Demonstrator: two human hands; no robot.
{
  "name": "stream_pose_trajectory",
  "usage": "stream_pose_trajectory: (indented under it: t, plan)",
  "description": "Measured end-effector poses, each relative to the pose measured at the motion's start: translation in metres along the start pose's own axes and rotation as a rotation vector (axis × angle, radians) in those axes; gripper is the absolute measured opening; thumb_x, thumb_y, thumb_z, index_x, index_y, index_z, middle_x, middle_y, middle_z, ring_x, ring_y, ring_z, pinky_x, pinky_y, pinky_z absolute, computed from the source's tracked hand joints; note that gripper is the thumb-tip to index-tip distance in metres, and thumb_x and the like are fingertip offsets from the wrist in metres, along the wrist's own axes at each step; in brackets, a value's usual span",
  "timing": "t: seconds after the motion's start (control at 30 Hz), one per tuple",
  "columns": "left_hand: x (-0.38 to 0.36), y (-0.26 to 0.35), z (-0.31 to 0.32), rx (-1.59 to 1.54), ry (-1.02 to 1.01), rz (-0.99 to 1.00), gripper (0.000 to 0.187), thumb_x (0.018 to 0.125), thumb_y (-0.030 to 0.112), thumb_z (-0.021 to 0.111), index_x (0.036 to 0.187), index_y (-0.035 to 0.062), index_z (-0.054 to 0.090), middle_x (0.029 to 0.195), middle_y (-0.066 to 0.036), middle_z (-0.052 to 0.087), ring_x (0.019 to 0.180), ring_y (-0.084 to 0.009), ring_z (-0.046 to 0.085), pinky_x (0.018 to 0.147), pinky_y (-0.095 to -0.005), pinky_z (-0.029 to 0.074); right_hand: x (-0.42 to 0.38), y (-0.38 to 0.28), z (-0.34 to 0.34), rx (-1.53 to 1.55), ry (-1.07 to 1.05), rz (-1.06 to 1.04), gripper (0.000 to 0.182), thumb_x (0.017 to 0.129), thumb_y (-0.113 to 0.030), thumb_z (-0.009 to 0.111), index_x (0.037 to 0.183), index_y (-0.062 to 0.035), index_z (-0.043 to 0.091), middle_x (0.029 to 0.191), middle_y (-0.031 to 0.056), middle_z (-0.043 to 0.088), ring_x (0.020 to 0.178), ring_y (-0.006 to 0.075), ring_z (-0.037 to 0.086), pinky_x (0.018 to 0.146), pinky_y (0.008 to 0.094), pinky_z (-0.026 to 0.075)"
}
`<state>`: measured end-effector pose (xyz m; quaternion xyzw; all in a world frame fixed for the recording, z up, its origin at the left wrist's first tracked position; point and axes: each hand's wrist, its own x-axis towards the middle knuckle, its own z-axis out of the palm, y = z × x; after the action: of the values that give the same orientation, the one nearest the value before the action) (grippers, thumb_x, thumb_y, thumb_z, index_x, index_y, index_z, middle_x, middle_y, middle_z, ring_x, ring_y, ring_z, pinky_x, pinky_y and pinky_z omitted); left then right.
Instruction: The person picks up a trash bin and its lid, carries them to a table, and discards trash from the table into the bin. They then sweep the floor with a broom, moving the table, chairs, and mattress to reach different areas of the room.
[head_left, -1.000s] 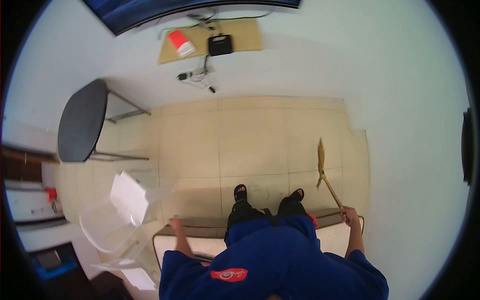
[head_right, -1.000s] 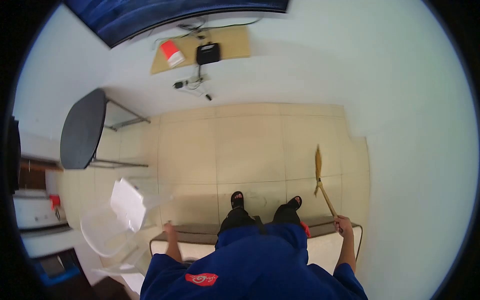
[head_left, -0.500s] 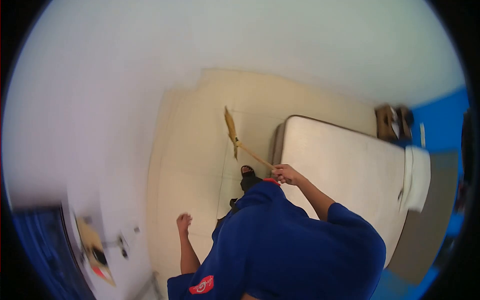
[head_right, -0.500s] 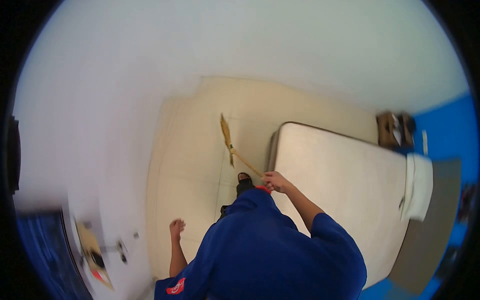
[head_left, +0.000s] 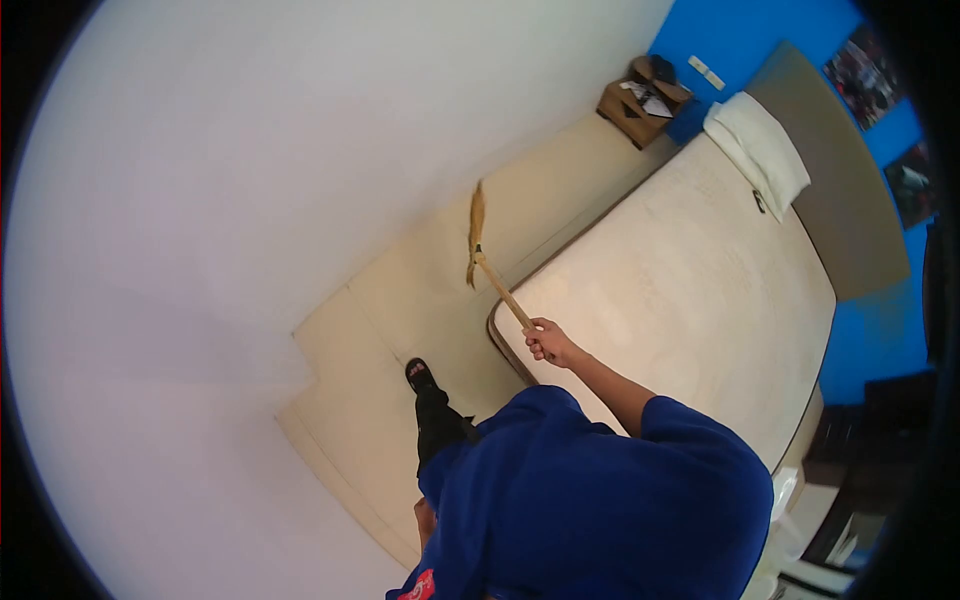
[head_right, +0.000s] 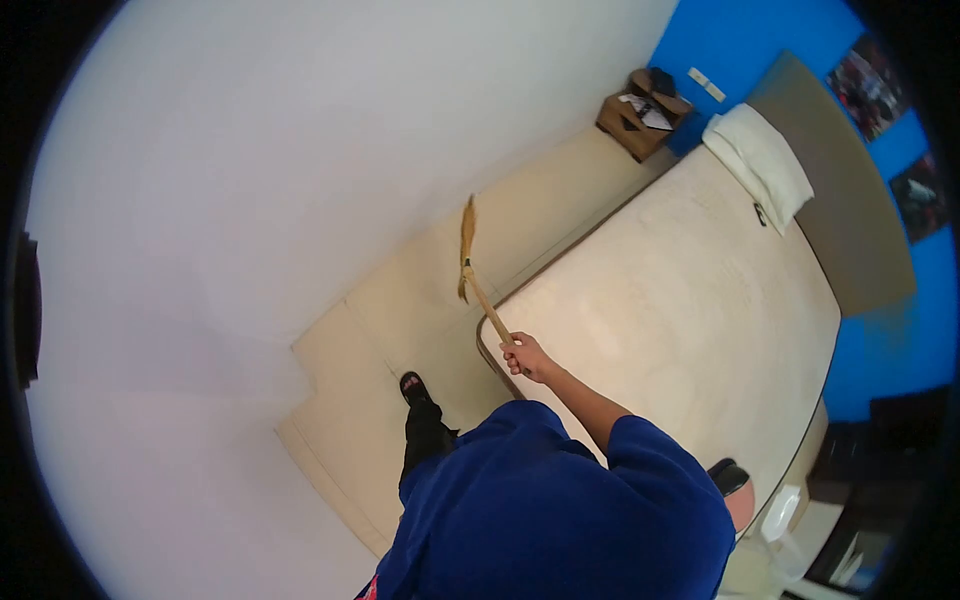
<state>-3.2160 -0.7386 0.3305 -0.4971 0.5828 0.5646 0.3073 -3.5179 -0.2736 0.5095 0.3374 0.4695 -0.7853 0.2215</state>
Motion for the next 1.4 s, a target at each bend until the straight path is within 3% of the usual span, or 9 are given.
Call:
stream_pose_trajectory:
  t: [0.13,0.33,0.4,0.57,0.67,1.07,1.23,1.33,1.4]
  plan:
    - [0.016,0.113,-0.057,0.232,-0.083,0.095,0.024,0.077,0.021,0.050,0.089,0.0000,0.053,0.066,-0.011,0.058,0.051,-0.0195,0.056,0.045,-0.0303,0.047,-0.036,0.003,0.017,0.435,-0.027,-0.093,0.030,0.081,-0.010,0.055,0.105,-0.0083,0.038,0.063,0.0019,0.043,0.048,0.0065,0.038,0.038,0.0184,0.029]
    - [0.119,0.333,-0.038,0.301,-0.215,0.317,0.023,0.076,0.017,0.050,0.089,-0.0014,0.052,0.066,-0.016,0.059,0.050,-0.0209,0.057,0.039,-0.0266,0.043,-0.021,0.001,-0.015,0.085,0.288,-0.154,0.027,0.080,-0.008,0.053,0.105,-0.0053,0.041,0.063,0.0022,0.043,0.045,0.0063,0.037,0.035,0.0190,0.029]
    - [0.080,0.484,-0.103,0.419,-0.148,0.384,0.018,0.077,0.014,0.049,0.085,-0.0014,0.051,0.063,-0.015,0.058,0.047,-0.0188,0.055,0.036,-0.0255,0.040,-0.057,-0.025,0.055,0.168,0.284,-0.137,0.026,0.080,-0.008,0.052,0.104,-0.0036,0.042,0.062,0.0022,0.043,0.043,0.0068,0.037,0.034,0.0202,0.029]
    - [0.187,0.574,0.055,0.463,-0.195,0.524,0.017,0.076,0.012,0.045,0.086,-0.0008,0.051,0.061,-0.012,0.056,0.046,-0.0174,0.054,0.037,-0.0243,0.040,0.010,-0.001,-0.006,0.139,0.395,-0.173,0.027,0.080,-0.008,0.052,0.105,-0.0012,0.044,0.059,0.0025,0.043,0.041,0.0077,0.036,0.034,0.0222,0.029]
    - [0.031,0.709,0.121,0.614,-0.191,0.602,0.016,0.078,0.011,0.045,0.085,-0.0014,0.051,0.062,-0.011,0.057,0.046,-0.0143,0.053,0.037,-0.0223,0.040,-0.033,-0.102,0.024,0.189,0.402,-0.142,0.026,0.080,-0.009,0.052,0.104,-0.0008,0.046,0.057,0.0021,0.044,0.041,0.0084,0.039,0.034,0.0229,0.032]
    - [0.101,0.791,0.458,1.244,-0.631,0.277,0.023,0.077,0.021,0.053,0.088,0.0005,0.054,0.071,-0.012,0.060,0.059,-0.0205,0.059,0.049,-0.0288,0.047,0.129,-0.310,-0.121,0.248,0.449,-0.238,0.034,0.078,-0.013,0.054,0.107,0.0021,0.046,0.060,0.0033,0.049,0.044,0.0087,0.046,0.036,0.0234,0.036]
    - [0.100,0.860,0.660,1.467,-0.490,1.038,0.030,0.071,0.019,0.055,0.094,0.0011,0.051,0.070,-0.015,0.059,0.063,-0.0248,0.060,0.063,-0.0366,0.048,0.136,-0.441,-0.164,0.013,0.470,-0.288,0.038,0.077,-0.016,0.055,0.108,0.0041,0.045,0.066,0.0063,0.054,0.050,0.0133,0.051,0.043,0.0261,0.041]
    - [0.033,0.864,0.827,1.308,-0.787,1.462,0.034,0.072,0.015,0.054,0.102,0.0032,0.046,0.086,-0.018,0.058,0.072,-0.0304,0.059,0.066,-0.0393,0.047,0.170,-0.511,-0.192,-0.060,0.407,-0.310,0.037,0.077,-0.020,0.055,0.102,0.0067,0.046,0.070,0.0097,0.057,0.053,0.0170,0.054,0.045,0.0282,0.043]
    - [-0.031,0.865,0.939,1.124,-0.952,0.659,0.036,0.073,0.011,0.054,0.107,0.0025,0.043,0.089,-0.018,0.057,0.076,-0.0327,0.058,0.068,-0.0412,0.047,0.186,-0.577,-0.216,0.016,0.352,-0.230,0.034,0.078,-0.021,0.054,0.097,0.0065,0.047,0.070,0.0104,0.057,0.052,0.0174,0.054,0.042,0.0283,0.044]
